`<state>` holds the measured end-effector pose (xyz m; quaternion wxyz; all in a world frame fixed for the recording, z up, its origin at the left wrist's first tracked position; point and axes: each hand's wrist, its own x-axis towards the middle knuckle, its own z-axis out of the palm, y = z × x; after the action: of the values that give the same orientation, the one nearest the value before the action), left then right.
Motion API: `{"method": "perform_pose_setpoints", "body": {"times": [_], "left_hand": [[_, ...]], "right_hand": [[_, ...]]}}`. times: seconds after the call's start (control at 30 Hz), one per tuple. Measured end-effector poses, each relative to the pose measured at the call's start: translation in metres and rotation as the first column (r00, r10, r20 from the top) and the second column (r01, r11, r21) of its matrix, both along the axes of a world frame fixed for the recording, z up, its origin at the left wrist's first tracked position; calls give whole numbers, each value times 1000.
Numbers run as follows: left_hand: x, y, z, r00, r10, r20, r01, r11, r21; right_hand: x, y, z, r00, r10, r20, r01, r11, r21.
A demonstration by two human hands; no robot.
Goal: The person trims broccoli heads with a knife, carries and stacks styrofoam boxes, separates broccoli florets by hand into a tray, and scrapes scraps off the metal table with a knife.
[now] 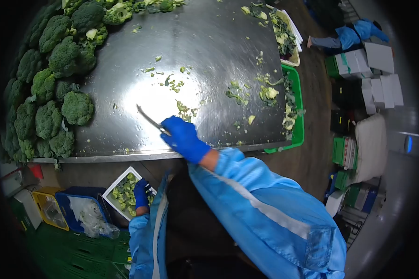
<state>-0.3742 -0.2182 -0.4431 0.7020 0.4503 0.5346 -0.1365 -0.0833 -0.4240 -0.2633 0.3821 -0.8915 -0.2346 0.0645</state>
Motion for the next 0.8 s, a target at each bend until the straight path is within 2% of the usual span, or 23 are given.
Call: {"method": "perform_pose_setpoints", "body": {"times": [0.03,0.07,0.13,0.17,0.2,0.23,0.27,0.33,0.37,0.43,0.47,0.5,0.53,0.57,0.6,0.63,0.67,0.73,0.77,0.8], "left_hand": [[0,3,0,999,-42,28,41,999,11],[0,0,5,999,-46,25,46,999,9],[6,-2,21,998,-61,20,60,997,53],[4,-3,23,1000,-22,-1,22,999,41],[2,-2,22,1000,-20,7,20,999,43],[-2,-2,19,1000,-14,-6,14,999,32],[-9,-5,13,1000,-8,-22,8,1000,16],[-32,-3,-16,1000,9,-23,-10,1000,-14],[-52,-1,-32,952,-284,116,251,938,237],[-63,-5,-53,989,-143,46,141,989,32],[-65,-5,-57,989,-139,43,138,990,29],[-68,-2,-61,972,-233,21,231,971,61],[-64,-1,-58,961,-275,12,273,959,80],[-60,0,-55,949,-316,1,315,944,98],[-49,0,-39,985,-171,-10,171,985,29],[-36,-1,-22,999,-20,-30,19,999,-38],[-28,-1,-10,999,-9,-32,8,999,-35],[-17,2,4,999,7,-52,-6,1000,26],[-12,5,5,1000,-4,-26,5,999,33],[-6,7,8,999,-6,-37,7,999,38]], "right_hand": [[0,15,-3,999,22,-27,-25,990,-136],[2,21,-6,997,-29,-71,23,996,-88],[12,9,-31,991,-128,29,129,991,-24],[16,-8,-38,965,-260,-27,261,965,20],[21,-36,-35,920,-381,-89,387,920,59],[27,-67,-15,808,-435,-398,513,851,112],[35,-101,-5,828,-541,-147,534,841,-86],[60,-192,-39,721,-669,-180,643,743,-187],[62,-207,4,694,-708,-133,672,703,-233],[81,-272,-17,651,-759,-5,726,625,-288],[89,-298,-23,642,-764,71,742,595,-310],[98,-324,-28,628,-765,146,760,561,-329],[99,-326,-10,579,-790,202,784,471,-404],[110,-352,-20,553,-808,204,775,408,-484],[111,-358,-10,559,-807,190,747,391,-537],[112,-342,10,498,-864,75,772,402,-493],[115,-324,25,432,-901,-47,796,405,-451],[130,-296,15,528,-809,-257,784,581,-217],[137,-279,6,727,-687,3,670,708,-223],[143,-261,-2,813,-499,299,574,771,-275]]}}
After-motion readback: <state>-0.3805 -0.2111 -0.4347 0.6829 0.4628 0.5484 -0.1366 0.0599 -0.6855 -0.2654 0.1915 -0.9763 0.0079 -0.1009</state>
